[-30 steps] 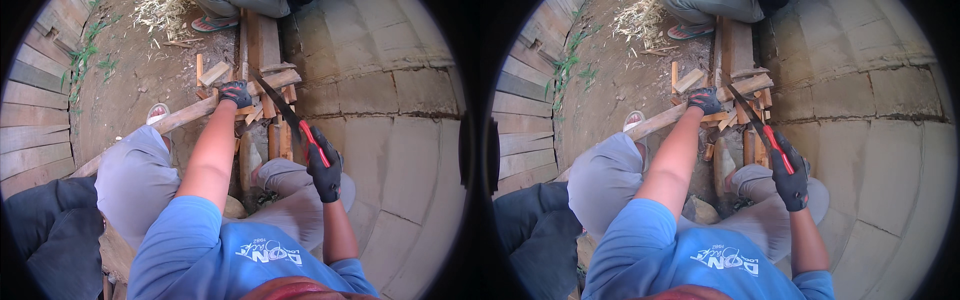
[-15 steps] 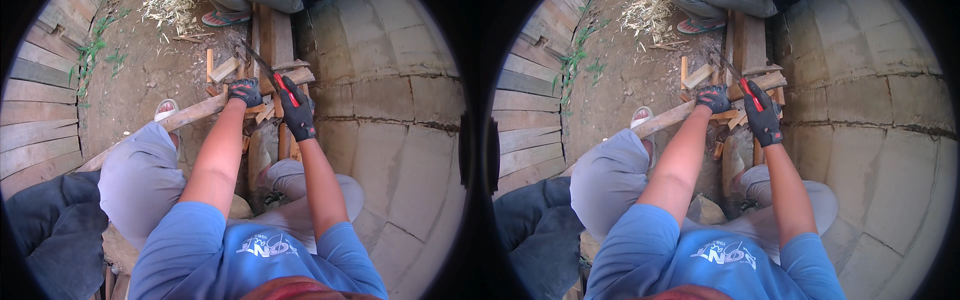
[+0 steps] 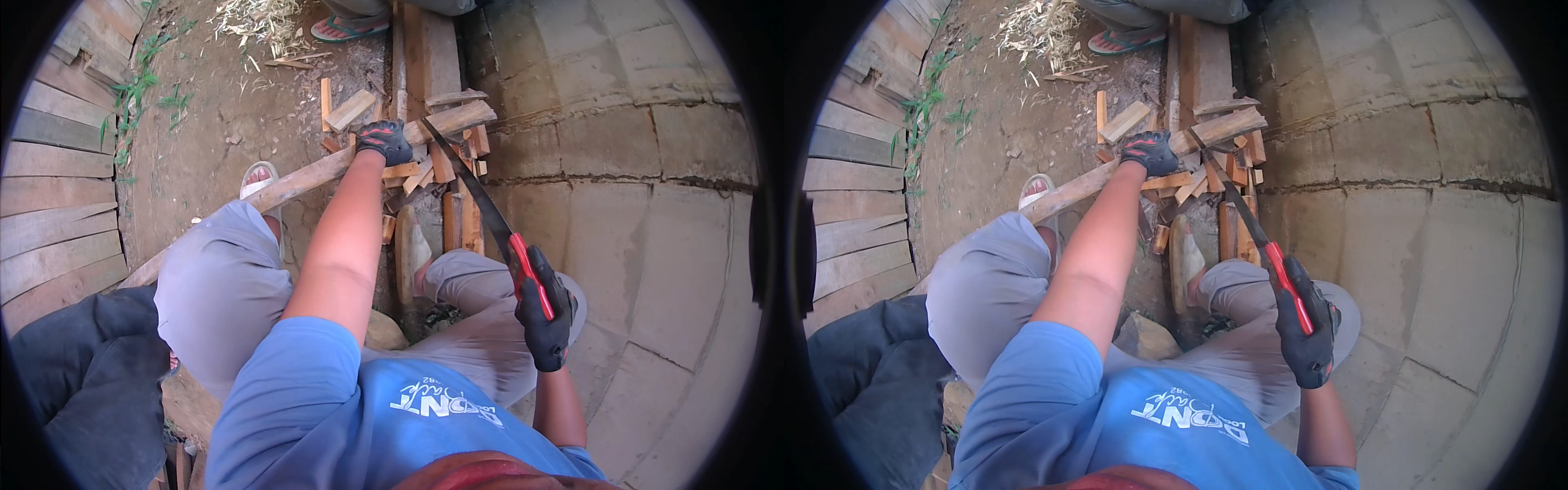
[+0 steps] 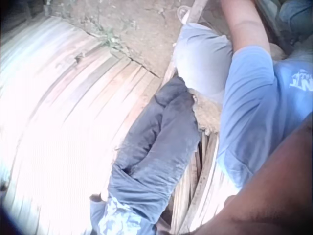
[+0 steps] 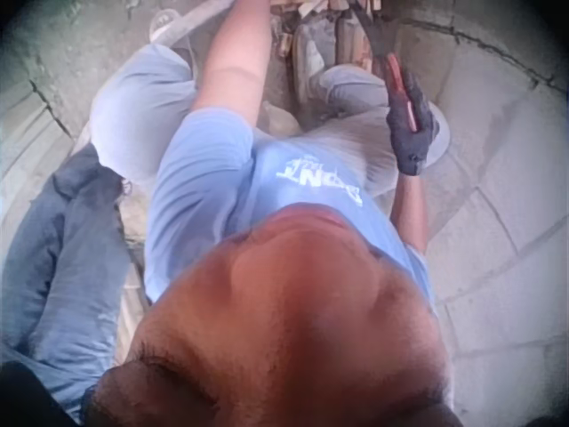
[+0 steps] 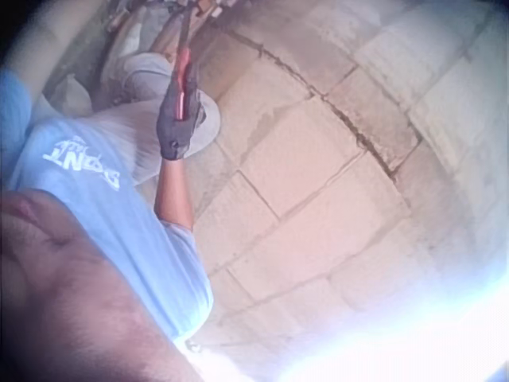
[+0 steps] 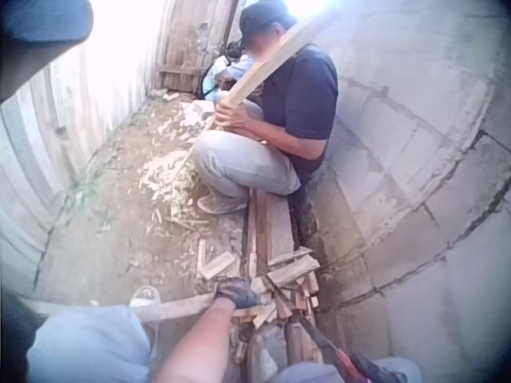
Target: The person sits on the ground and uses a hand saw to cut small pieces of wood. They hold the wood steady with one hand while sawing with the other, producing small wooden offcuts.
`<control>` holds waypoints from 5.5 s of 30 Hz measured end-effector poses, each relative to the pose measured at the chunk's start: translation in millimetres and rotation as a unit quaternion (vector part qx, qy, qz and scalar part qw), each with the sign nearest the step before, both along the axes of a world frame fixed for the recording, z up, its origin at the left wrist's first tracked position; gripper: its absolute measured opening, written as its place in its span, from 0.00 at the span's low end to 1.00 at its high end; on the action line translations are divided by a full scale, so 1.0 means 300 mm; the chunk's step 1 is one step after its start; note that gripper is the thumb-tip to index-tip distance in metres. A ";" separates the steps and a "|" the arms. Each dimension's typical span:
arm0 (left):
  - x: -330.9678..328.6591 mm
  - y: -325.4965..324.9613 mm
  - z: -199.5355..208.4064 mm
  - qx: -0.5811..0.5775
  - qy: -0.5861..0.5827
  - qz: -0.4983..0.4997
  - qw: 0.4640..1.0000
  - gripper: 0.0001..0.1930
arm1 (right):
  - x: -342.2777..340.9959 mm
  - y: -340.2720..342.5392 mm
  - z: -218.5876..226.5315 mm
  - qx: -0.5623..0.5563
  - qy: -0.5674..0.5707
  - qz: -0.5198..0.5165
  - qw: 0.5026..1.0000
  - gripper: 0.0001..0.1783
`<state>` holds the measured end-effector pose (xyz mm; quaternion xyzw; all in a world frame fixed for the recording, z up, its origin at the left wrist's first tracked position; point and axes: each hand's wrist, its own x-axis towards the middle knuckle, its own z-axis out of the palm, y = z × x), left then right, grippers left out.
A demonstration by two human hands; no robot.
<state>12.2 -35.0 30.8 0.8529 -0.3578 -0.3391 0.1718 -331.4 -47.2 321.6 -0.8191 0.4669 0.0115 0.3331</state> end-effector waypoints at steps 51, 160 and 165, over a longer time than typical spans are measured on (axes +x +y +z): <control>-0.002 -0.001 -0.039 -0.017 -0.017 -0.024 0.999 0.28 | 0.721 -0.342 -0.728 -0.041 -0.223 0.125 0.966 0.24; -0.079 0.008 -0.105 -0.095 -0.124 0.015 0.988 0.21 | 0.060 -0.074 -0.064 -0.110 -0.017 0.145 0.983 0.26; -0.070 0.047 -0.116 -0.086 -0.125 0.031 0.988 0.20 | 0.355 -0.144 -0.363 -0.137 -0.139 0.208 0.958 0.21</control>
